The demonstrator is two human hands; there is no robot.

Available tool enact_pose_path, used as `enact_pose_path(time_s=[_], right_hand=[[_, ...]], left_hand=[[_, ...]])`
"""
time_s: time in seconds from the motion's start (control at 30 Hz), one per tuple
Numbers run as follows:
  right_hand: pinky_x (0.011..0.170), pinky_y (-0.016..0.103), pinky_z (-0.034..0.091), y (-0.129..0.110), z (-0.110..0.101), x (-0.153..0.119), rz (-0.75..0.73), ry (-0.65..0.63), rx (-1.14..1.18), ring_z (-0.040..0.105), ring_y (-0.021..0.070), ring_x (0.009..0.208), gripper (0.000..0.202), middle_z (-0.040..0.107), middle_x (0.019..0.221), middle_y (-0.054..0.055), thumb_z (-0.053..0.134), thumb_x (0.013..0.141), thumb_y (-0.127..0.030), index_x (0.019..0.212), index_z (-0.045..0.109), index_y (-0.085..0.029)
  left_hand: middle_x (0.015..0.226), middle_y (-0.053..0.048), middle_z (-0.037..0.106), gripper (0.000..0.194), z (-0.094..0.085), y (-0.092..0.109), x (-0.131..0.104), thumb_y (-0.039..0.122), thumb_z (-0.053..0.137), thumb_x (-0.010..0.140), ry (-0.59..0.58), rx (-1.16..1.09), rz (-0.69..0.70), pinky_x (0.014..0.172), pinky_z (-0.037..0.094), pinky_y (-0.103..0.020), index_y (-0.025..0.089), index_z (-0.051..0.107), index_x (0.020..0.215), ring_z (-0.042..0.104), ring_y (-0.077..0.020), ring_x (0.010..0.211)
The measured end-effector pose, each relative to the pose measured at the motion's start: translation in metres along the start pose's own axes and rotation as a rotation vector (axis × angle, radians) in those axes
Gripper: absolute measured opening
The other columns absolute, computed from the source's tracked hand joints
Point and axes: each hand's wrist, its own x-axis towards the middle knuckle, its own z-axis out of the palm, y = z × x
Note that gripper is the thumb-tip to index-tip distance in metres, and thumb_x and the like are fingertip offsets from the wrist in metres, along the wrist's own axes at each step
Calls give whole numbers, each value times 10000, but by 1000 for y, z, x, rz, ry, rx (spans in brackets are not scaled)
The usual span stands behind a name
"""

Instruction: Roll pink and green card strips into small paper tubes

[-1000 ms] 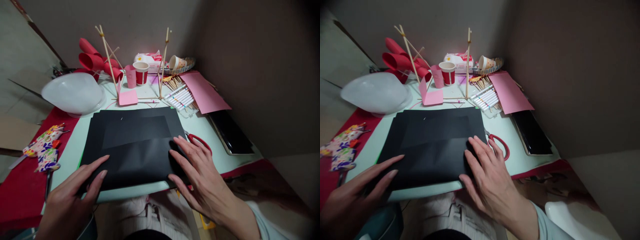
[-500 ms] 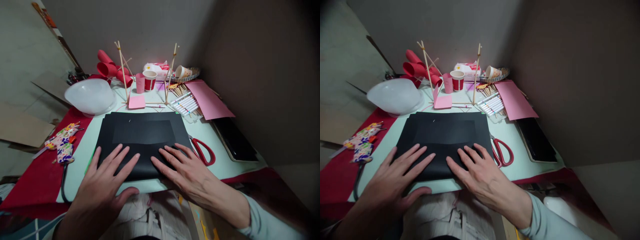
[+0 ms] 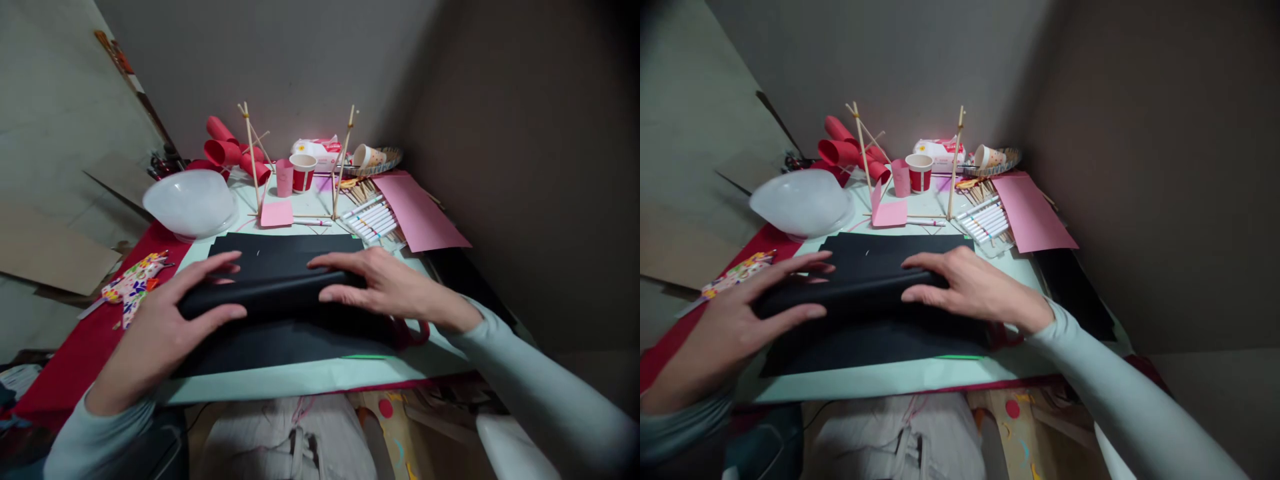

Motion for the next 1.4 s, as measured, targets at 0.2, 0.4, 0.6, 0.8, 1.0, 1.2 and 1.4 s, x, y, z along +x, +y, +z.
enact_pose_path(time_s=[0.2, 0.4, 0.6, 0.8, 1.0, 1.2, 1.4], right_hand=[[898, 285, 464, 45, -5, 48, 31, 88, 131, 699, 234, 1051, 442, 765, 1192, 63, 640, 973, -530, 1216, 753, -178], [937, 326, 482, 66, 15, 60, 82, 4, 17, 709, 262, 1076, 436, 773, 1179, 113, 570, 1027, -497, 1240, 742, -158], [954, 432, 500, 45, 20, 46, 75, -54, -337, 661, 329, 1082, 462, 686, 1161, 187, 462, 1070, -474, 1266, 732, -154], [957, 453, 505, 26, 20, 44, 92, -136, -429, 654, 355, 1109, 533, 661, 1171, 208, 471, 1055, -529, 1290, 690, -104], [821, 369, 512, 24, 14, 54, 159, -272, -261, 713, 331, 1001, 597, 737, 1080, 149, 650, 924, -647, 1223, 683, -131], [846, 358, 504, 10, 13, 56, 130, -342, -301, 697, 310, 1000, 484, 700, 1117, 159, 688, 915, -590, 1111, 703, -149], [902, 386, 510, -7, 16, 56, 171, -366, -307, 678, 340, 1070, 514, 635, 1226, 199, 753, 886, -491, 1219, 644, -115]], left_hand=[[1340, -113, 710, 764, 25, -10, 53, 692, 602, 792, 90, -122, -249, 1089, 472, -411, 169, 663, 1346, 634, -323, 1246], [1260, -131, 742, 640, 47, -31, 69, 683, 508, 856, 16, 85, -209, 1083, 441, -494, 189, 733, 1196, 641, -377, 1206], [1091, -181, 697, 599, 50, -30, 66, 627, 458, 907, -38, 287, -93, 1037, 435, -518, 140, 768, 1069, 619, -386, 1094], [985, -157, 634, 546, 55, -28, 58, 491, 362, 985, -58, 410, 37, 981, 443, -500, 130, 742, 1136, 577, -352, 1001], [908, -140, 592, 470, 58, -24, 47, 420, 317, 1021, -58, 496, 75, 944, 453, -497, 149, 701, 1013, 550, -348, 956], [959, -142, 622, 408, 56, -19, 34, 390, 324, 1035, -24, 484, 55, 954, 468, -484, 172, 663, 968, 576, -338, 984], [1079, -197, 698, 485, 43, -20, 14, 443, 374, 1021, 36, 400, -24, 988, 468, -518, 102, 686, 1168, 619, -388, 1085]])
